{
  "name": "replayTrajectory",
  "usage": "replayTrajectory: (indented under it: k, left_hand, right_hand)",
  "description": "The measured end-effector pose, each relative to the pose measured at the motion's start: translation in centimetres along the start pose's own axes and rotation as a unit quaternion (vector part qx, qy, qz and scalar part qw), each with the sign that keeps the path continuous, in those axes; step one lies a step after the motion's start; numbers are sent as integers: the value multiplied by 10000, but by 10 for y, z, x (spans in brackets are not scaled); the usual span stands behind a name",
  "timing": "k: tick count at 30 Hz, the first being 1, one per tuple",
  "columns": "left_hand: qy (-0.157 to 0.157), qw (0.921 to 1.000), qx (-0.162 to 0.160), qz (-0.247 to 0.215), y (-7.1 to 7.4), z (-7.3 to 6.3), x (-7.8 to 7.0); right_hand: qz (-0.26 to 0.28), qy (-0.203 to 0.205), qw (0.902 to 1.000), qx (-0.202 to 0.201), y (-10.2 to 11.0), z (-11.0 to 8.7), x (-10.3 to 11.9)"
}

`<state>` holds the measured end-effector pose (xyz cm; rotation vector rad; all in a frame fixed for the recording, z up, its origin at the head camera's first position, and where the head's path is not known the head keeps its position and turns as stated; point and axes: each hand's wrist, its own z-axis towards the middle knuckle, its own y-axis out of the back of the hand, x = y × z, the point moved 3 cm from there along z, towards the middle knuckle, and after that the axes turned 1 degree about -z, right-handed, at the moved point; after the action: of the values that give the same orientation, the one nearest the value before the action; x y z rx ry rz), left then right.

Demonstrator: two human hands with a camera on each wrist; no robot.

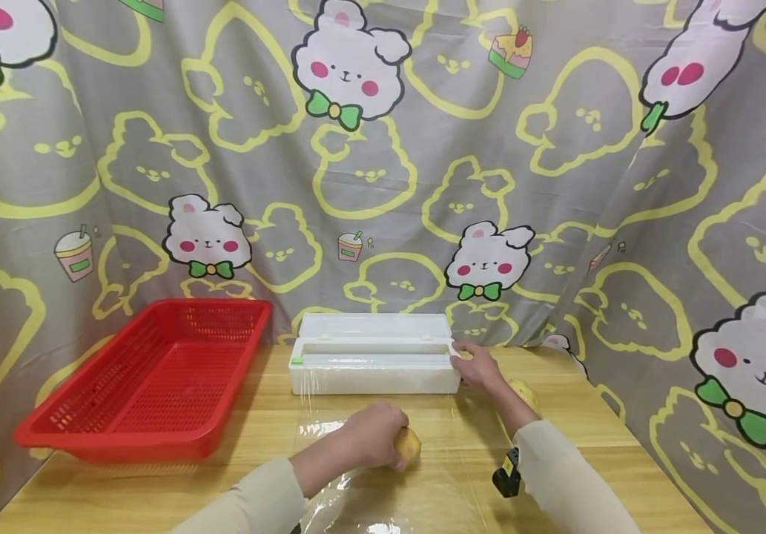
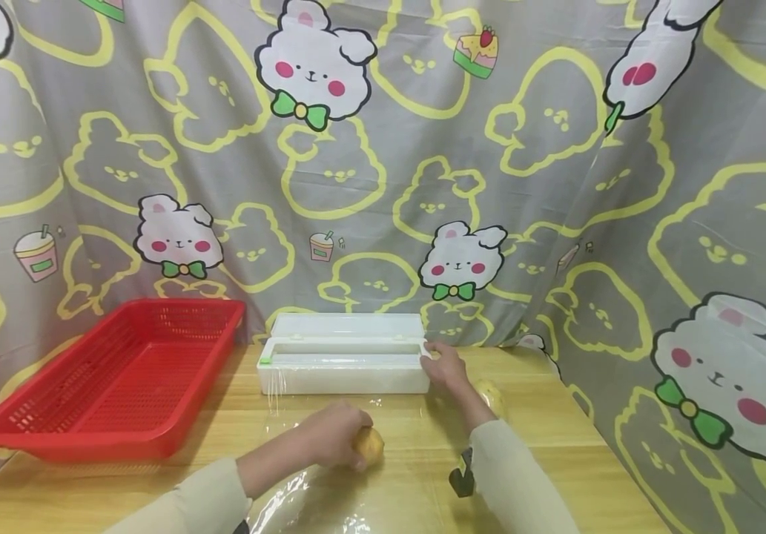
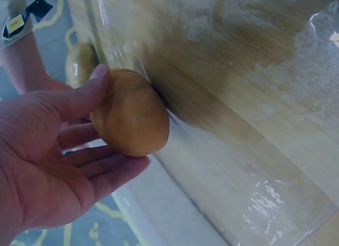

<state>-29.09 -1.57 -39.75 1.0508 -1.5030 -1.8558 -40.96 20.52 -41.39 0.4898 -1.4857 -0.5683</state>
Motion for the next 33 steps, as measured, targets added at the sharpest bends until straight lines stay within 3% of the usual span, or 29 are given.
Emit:
replayTrajectory:
  k: [3,8,11,15,18,21,24,28,33]
  left_hand:
    - [94,9998,107,-169,4,-1,2]
    - [495,9932,-30,-1055,21,4,17]
    - [740,9871,-517,-1320,36,9,38]
    - [1281,9761,-1316,-1161,56,10,78]
    - [1711,9623,-1859,-1009,65,2,111]
    - [2036,9492,-2221,-904,66,-8,141]
    - [2271,9417,-2283,-973,62,-16,159]
    - [2379,9381,-2236,-1158,55,-20,169]
    - [2302,9351,-2407,-1207,49,-17,176]
  right_hand:
    - [-20,6,10000,15,0,0,0]
    - [-11,14,10000,31,1,0,1]
    - [14,19,10000,31,1,0,1]
    - [38,14,10000,35,1,0,-1]
    - [51,17,10000,45,0,1,-2]
    - [48,7,10000,30,-1,2,-2]
    - [56,-13,10000,5,-1,2,-1]
    - [44,-14,10000,-16,-1,1,-1]
    - [20,-21,10000,-36,-1,1,-1]
